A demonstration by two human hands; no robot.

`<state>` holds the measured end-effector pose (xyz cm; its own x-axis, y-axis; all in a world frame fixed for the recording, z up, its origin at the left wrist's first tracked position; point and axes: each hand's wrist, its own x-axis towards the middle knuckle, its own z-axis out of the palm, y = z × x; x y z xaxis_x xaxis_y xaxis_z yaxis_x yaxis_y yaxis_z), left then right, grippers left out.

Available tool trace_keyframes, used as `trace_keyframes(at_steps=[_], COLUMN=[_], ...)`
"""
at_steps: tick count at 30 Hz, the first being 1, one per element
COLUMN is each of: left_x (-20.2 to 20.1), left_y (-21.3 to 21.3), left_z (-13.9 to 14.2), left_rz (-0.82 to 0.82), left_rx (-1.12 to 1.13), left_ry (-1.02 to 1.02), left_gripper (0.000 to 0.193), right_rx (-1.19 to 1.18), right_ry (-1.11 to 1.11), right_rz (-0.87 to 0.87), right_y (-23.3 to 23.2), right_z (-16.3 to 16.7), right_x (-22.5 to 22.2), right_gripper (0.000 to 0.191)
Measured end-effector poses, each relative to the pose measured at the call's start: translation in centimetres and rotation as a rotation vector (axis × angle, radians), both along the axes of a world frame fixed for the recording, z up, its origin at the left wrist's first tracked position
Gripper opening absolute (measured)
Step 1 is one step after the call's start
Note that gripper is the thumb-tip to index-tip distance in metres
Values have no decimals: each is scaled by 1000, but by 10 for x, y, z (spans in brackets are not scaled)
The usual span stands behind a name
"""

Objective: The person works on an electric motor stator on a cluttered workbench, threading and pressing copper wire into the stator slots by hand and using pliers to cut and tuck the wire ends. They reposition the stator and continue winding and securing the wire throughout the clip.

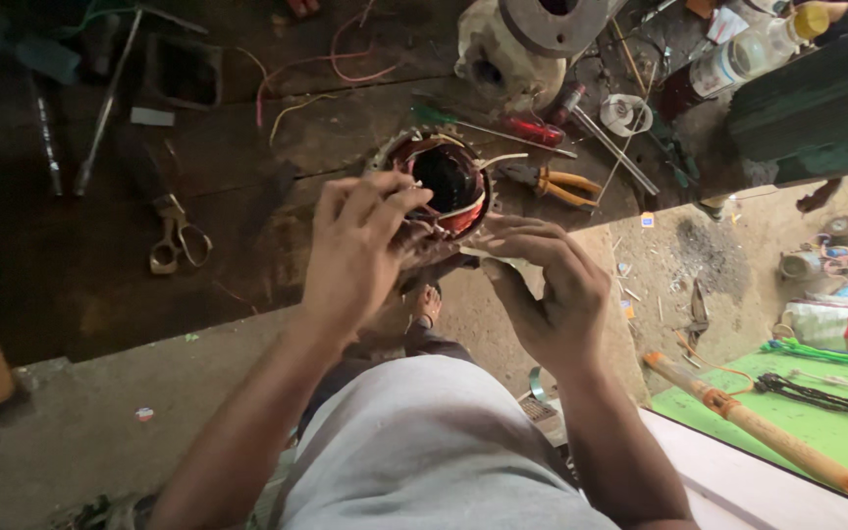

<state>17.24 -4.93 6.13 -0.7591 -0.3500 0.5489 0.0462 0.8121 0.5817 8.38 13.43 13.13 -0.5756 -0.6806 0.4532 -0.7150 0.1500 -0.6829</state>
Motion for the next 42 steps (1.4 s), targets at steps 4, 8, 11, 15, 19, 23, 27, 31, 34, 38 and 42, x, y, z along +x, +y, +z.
trace_keyframes(at_steps=[4, 8, 11, 15, 19, 23, 27, 31, 34, 38, 42], left_x=[3, 2, 4, 4, -10, -29, -41, -51, -71, -98, -106], left_y=[-3, 1, 0, 2, 10, 17, 24, 43, 59, 73, 86], left_z=[-17, -22, -22, -28, -42, -51, -47, -40, -40, -43, -40], left_rz=[-120, -219, -154, -106, -59, 153, 209, 198, 265, 347, 397], left_rx=[255, 760, 747, 562, 355, 362, 383, 261, 219, 212, 216], left_ry=[-31, -88, -5, -50, 104, 187, 126, 86, 81, 135, 108], left_gripper=[53, 58, 45, 37, 31, 23, 18, 20, 26, 30, 26], right_rx=[74, 155, 180, 174, 88, 206, 482, 571, 541, 486, 386], right_ry=[37, 72, 59, 191, 197, -59, 108, 383, 435, 422, 234], right_rz=[76, 8, -48, -37, 21, -212, -295, -110, -85, -17, -86], right_y=[-21, -39, -47, -51, -23, 30, 71, 107, 125, 142, 162], right_z=[-5, -13, -16, -23, -44, -80, -129, -165, -180, -186, -187], right_x=[3, 0, -5, -9, -30, -91, -156, -187, -199, -215, -229], right_gripper=[22, 18, 17, 24, 32, 13, 24, 61, 54, 36, 30])
